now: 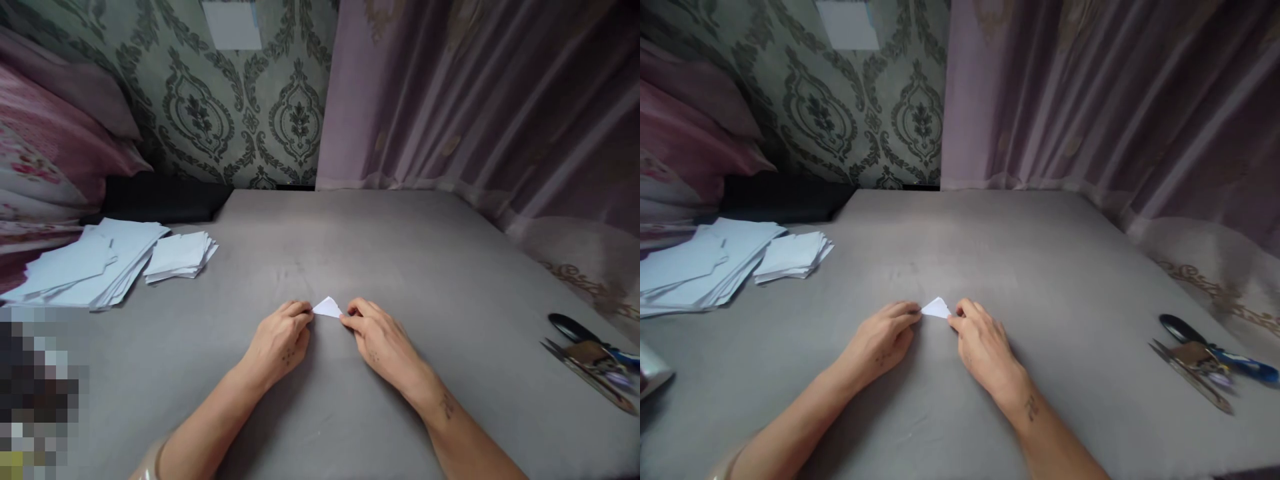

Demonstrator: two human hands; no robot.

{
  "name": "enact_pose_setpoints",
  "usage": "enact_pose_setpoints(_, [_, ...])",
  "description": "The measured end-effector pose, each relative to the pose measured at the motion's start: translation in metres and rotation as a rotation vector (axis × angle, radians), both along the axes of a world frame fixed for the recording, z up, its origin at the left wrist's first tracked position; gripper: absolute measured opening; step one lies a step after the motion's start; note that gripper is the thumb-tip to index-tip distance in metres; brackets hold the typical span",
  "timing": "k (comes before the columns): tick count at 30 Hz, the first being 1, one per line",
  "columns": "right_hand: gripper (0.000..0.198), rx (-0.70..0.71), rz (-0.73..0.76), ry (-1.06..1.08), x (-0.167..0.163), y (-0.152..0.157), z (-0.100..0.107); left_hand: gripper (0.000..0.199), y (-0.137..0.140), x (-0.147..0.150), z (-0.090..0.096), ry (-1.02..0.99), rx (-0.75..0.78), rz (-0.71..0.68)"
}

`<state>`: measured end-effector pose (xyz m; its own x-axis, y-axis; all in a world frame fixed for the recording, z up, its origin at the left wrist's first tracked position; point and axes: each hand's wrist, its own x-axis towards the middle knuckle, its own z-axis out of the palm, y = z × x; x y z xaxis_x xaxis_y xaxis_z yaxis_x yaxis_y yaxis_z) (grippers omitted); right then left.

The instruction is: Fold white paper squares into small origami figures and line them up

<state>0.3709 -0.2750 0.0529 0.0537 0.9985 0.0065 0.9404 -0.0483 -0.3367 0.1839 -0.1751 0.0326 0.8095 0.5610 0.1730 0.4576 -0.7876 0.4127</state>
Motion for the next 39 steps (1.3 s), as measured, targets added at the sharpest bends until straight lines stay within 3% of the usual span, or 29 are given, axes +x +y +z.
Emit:
enact_pose_setpoints(5, [0.033,0.026,-0.056,0.176,0.012,0.004,0.001,0.011,0.003,0.004,-0.006,-0.088,-0.030,0.097])
enact_pose_setpoints(10, [0.028,0.064,-0.173,0.214,0.012,0.008,0.001,0.030,0.003,0.007,-0.016,-0.160,-0.078,0.184])
enact_pose_setpoints(18, [0.019,0.181,-0.162,0.379,0.002,0.017,-0.016,0.021,0.007,0.014,-0.019,-0.170,-0.060,0.101])
enact_pose_setpoints(25, [0.017,0.169,-0.152,0.394,-0.003,0.022,-0.023,0.014,0.005,0.014,-0.017,-0.164,-0.070,0.026])
enact_pose_setpoints(29, [0.013,0.300,-0.229,0.545,-0.001,0.025,-0.018,0.016,0.004,0.012,-0.011,-0.201,-0.066,0.039])
enact_pose_setpoints(31, [0.014,0.378,-0.286,0.613,-0.001,0.026,-0.016,0.012,0.003,0.013,-0.006,-0.289,-0.142,0.103])
enact_pose_setpoints(33, [0.015,0.449,-0.317,0.659,-0.002,0.027,-0.014,0.010,-0.001,0.016,0.000,-0.433,-0.326,0.176])
enact_pose_setpoints(37, [0.014,0.531,-0.281,0.675,-0.014,0.026,-0.016,0.036,-0.009,0.026,0.002,-0.689,-0.804,0.207])
enact_pose_setpoints(39, [0.012,0.520,-0.233,0.691,-0.022,0.024,-0.018,0.043,-0.011,0.029,0.000,-0.755,-0.903,0.170])
